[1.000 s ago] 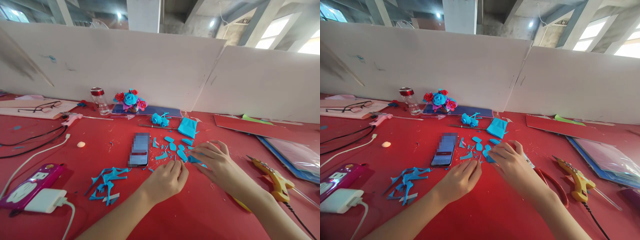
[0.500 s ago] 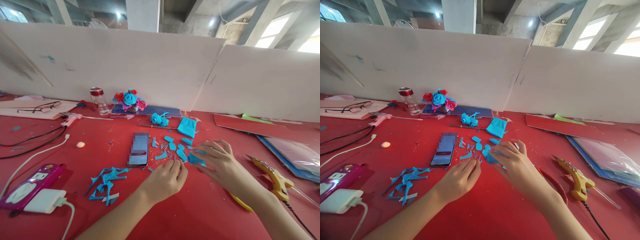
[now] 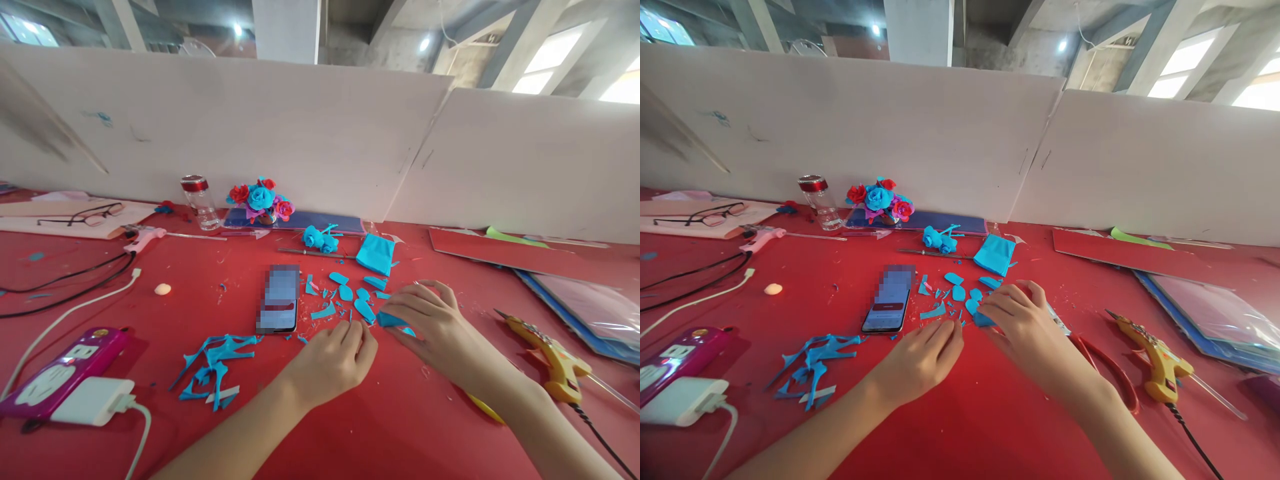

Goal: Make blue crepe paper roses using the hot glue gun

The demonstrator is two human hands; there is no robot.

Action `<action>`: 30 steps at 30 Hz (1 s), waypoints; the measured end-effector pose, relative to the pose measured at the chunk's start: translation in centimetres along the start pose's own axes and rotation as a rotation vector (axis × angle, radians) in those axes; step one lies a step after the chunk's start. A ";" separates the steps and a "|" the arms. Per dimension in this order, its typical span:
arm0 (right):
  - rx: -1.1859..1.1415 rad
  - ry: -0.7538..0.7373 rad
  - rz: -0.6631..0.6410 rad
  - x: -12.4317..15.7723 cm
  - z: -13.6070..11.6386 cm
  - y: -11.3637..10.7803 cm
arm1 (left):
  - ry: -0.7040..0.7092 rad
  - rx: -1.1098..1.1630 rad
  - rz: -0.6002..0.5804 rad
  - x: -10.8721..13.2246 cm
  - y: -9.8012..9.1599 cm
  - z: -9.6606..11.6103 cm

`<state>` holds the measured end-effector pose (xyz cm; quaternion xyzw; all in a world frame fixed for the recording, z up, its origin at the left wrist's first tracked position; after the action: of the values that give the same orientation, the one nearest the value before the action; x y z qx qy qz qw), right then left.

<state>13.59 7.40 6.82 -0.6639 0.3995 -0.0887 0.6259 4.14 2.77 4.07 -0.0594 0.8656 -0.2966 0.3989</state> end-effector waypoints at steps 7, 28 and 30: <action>-0.050 -0.001 0.047 0.4 0.1 -0.5 | 0.003 -0.014 -0.007 0.0 0.1 0.2; -0.101 -0.045 0.205 1.0 -0.5 -1.5 | -0.056 0.118 -0.037 0.3 0.8 -0.1; -0.163 0.008 0.398 1.7 -0.1 -3.0 | -0.187 0.273 -0.041 0.5 1.3 -0.9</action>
<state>15.93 5.94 8.84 -0.6200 0.5310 0.0664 0.5737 3.29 4.05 3.47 -0.0495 0.7749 -0.4127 0.4762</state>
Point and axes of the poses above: each hand's wrist, its own x-axis away from the middle knuckle, its own y-axis out of the palm, z = x × y, the point moved 8 cm from there along -x, towards the middle knuckle, and after that the axes turned 12 degrees about -x, right-handed, at the moved point
